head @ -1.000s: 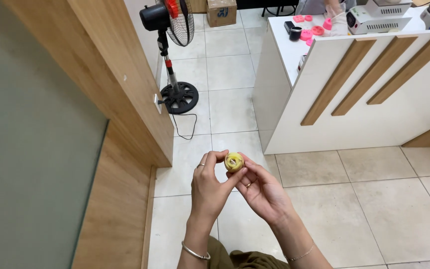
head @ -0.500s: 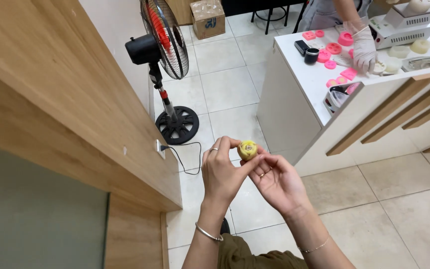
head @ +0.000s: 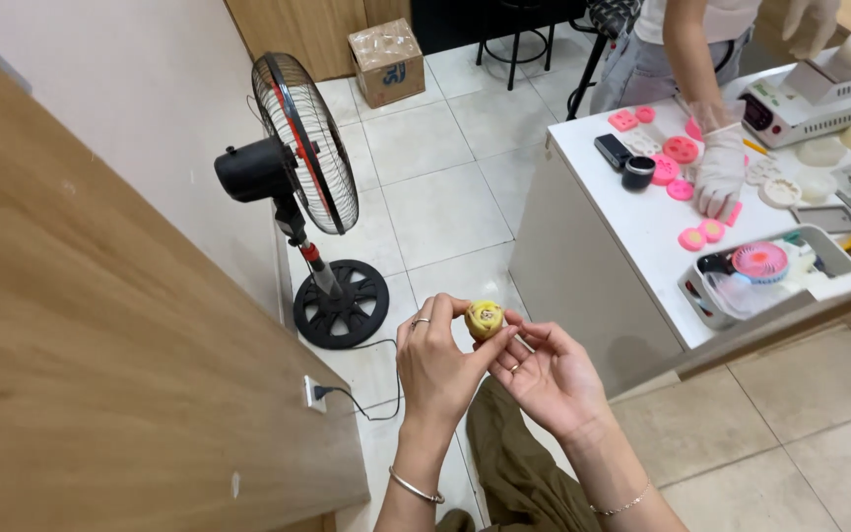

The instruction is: Picking up various flower-shaped and decorative candles from a shelf and placing them onto a wooden workbench in an organized grid.

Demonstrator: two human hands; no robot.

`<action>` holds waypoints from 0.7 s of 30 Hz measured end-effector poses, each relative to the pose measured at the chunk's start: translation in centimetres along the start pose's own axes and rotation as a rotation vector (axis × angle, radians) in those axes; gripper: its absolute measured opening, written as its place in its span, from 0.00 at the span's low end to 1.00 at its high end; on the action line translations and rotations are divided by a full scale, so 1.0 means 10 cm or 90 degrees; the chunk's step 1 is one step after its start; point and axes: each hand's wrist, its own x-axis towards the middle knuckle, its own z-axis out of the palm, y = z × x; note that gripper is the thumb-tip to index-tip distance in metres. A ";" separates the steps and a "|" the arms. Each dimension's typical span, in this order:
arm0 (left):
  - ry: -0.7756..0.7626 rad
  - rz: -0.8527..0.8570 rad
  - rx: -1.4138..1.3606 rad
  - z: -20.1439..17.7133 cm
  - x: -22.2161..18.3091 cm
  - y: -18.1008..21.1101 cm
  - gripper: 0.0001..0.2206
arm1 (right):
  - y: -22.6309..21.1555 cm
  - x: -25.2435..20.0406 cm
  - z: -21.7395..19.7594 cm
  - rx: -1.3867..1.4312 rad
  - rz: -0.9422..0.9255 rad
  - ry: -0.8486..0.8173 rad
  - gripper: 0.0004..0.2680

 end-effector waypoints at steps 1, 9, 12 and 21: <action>0.002 0.001 0.003 0.06 0.16 -0.08 0.22 | -0.05 0.16 0.12 0.000 0.003 -0.003 0.10; 0.038 0.014 0.004 0.83 1.76 -0.53 0.21 | -0.99 1.64 0.85 0.004 0.042 0.033 0.08; 0.004 0.012 -0.081 1.19 2.37 -0.54 0.21 | -1.46 2.08 1.03 0.005 0.011 0.009 0.09; -0.035 -0.012 -0.182 1.90 3.72 -0.88 0.24 | -2.23 3.33 1.41 -0.016 -0.034 0.008 0.08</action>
